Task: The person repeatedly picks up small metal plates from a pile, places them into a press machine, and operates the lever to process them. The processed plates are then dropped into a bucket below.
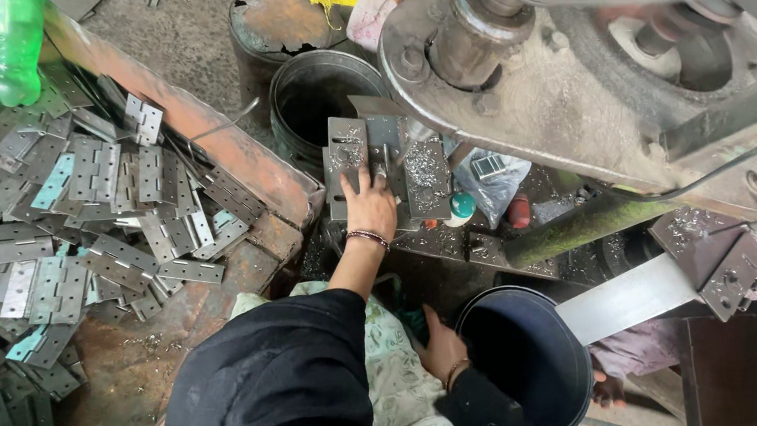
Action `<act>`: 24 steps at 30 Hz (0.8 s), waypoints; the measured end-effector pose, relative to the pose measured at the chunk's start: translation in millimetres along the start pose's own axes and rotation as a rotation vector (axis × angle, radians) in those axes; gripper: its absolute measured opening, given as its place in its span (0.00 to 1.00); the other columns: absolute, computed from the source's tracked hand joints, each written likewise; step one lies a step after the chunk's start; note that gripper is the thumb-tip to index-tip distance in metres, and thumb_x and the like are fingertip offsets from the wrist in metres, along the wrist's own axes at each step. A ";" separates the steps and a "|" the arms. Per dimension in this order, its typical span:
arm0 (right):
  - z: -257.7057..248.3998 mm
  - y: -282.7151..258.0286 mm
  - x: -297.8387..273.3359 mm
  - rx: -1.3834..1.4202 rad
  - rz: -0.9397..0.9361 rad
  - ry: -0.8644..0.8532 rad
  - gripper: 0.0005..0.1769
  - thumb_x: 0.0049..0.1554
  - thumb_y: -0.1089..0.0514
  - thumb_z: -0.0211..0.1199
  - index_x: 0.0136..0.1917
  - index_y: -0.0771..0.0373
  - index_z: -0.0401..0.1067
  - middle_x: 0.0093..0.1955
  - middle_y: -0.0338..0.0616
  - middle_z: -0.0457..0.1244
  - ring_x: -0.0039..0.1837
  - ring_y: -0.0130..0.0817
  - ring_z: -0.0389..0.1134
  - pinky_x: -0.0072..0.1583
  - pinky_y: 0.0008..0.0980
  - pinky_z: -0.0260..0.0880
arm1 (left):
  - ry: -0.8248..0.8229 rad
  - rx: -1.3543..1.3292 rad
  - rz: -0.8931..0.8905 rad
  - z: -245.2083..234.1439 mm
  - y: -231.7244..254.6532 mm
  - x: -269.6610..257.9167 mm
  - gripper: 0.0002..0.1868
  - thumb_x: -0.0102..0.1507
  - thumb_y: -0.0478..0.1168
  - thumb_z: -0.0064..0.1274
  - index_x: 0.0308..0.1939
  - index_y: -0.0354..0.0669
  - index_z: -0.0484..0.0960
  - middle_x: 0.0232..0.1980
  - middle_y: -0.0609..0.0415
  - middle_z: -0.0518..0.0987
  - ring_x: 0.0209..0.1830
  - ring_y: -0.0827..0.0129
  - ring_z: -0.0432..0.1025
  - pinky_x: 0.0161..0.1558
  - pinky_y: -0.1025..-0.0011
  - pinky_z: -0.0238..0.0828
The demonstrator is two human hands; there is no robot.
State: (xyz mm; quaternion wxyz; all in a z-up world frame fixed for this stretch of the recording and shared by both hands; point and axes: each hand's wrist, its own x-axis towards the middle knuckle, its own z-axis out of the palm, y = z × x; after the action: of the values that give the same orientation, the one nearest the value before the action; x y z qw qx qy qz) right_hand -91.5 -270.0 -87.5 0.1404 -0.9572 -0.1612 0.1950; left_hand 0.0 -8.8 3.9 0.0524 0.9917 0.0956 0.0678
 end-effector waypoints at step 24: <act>4.0 -2.0 1.0 0.056 -0.044 0.041 0.45 0.53 0.40 0.66 0.77 0.57 0.54 0.49 0.66 0.69 0.51 0.63 0.72 0.50 0.54 0.73 | 0.058 0.151 -0.022 5.2 0.2 -6.0 0.27 0.67 0.52 0.36 0.64 0.48 0.78 0.74 0.53 0.63 0.79 0.44 0.42 0.68 0.23 0.31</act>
State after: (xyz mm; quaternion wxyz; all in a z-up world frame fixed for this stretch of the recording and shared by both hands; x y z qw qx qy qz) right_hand -92.9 -267.0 -90.7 0.1749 -0.9529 -0.1737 0.1764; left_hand -5.0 -10.7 -2.0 -0.0247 0.9893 0.1129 0.0888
